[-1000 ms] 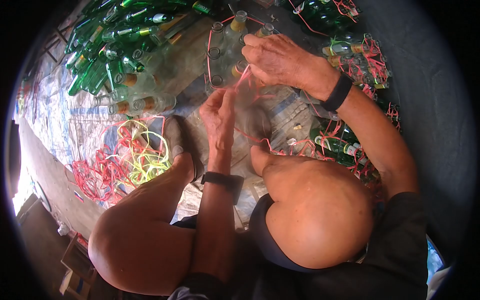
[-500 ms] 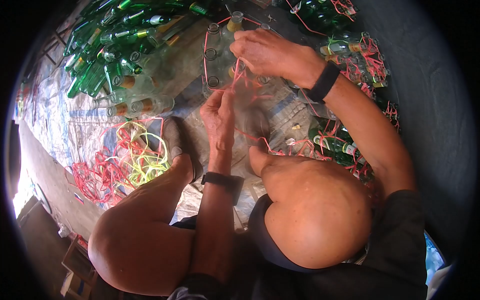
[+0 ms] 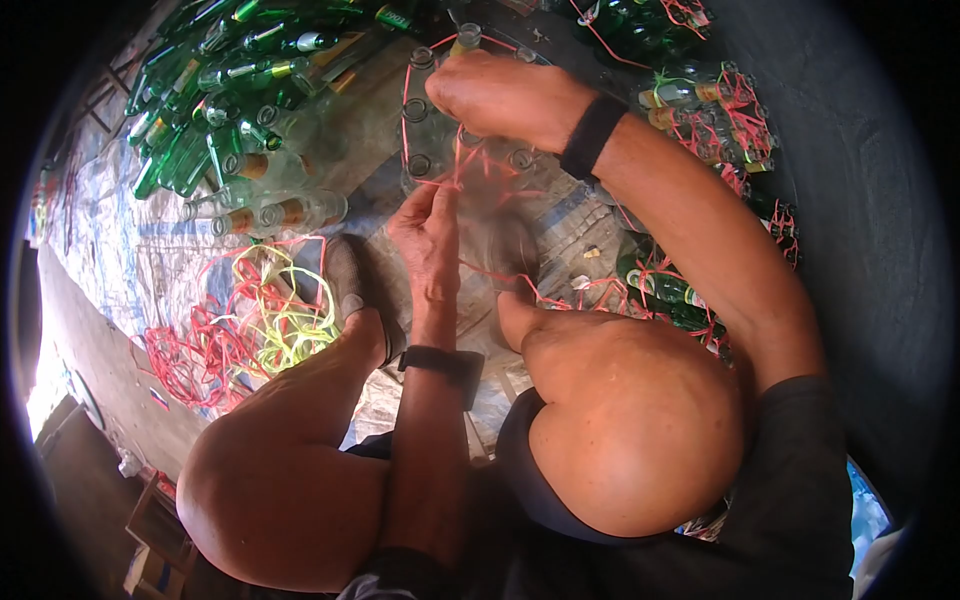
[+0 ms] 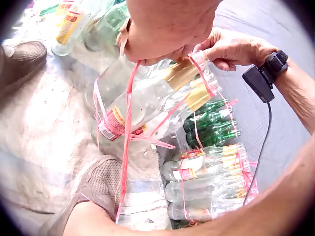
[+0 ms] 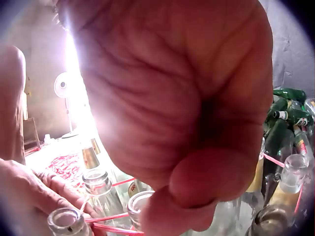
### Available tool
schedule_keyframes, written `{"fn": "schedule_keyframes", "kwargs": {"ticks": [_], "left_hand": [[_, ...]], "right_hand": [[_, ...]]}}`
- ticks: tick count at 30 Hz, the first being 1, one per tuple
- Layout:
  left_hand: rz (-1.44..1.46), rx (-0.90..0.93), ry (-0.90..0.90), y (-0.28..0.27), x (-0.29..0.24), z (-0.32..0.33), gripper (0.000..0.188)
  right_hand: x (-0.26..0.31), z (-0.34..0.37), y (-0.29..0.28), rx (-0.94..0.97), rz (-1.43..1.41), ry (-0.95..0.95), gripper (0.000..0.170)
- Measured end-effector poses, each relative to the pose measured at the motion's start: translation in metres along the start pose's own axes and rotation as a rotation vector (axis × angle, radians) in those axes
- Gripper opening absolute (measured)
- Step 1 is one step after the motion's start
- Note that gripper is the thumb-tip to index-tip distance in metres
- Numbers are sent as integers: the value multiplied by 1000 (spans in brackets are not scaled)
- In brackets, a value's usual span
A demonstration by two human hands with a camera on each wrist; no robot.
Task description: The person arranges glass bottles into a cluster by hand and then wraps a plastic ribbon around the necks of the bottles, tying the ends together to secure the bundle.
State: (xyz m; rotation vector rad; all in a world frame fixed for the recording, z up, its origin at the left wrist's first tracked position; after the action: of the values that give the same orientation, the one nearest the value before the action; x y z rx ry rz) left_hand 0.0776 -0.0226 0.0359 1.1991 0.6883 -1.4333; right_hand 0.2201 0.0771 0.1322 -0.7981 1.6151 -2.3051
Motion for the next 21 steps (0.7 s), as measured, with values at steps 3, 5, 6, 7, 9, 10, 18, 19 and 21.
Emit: {"fn": "schedule_keyframes", "kwargs": {"ticks": [3, 5, 6, 7, 9, 10, 18, 19, 21], "left_hand": [[1, -27, 39, -3, -4, 1, 19], [-1, -35, 53, -5, -6, 3, 19], [-10, -38, 50, -7, -6, 3, 19], [-18, -41, 47, -8, -6, 3, 19], [-37, -56, 40, -13, -8, 4, 19], [-57, -70, 31, -17, -9, 4, 20], [-65, -51, 43, -26, -12, 4, 20], [-81, -40, 63, -29, -14, 2, 20], [-88, -22, 70, -32, -15, -1, 21]], "right_hand": [[1, -6, -3, 229, -66, 126, 7], [-5, -6, 6, 251, -110, 155, 7], [-2, -8, 5, 274, -150, 181, 6], [1, -7, 0, 273, -149, 180, 6], [8, -2, -5, 344, -136, 217, 9], [6, 0, -1, 344, -138, 217, 9], [50, 38, 17, 64, -37, 344, 28], [54, 40, 20, -8, -10, 363, 30], [59, 39, 26, -12, -14, 387, 28]]}}
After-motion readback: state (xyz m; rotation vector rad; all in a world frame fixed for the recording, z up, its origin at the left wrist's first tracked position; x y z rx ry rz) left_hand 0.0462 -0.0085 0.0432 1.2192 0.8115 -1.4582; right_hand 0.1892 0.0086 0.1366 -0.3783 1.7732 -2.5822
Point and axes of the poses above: each hand's wrist, its own z-axis away from the middle knuckle, its own y-axis out of the palm, x = y × z, the point moved 6 cm from there along -z, towards the middle knuckle, and after that the axes turned 12 degrees about x, right-handed, at the moved point
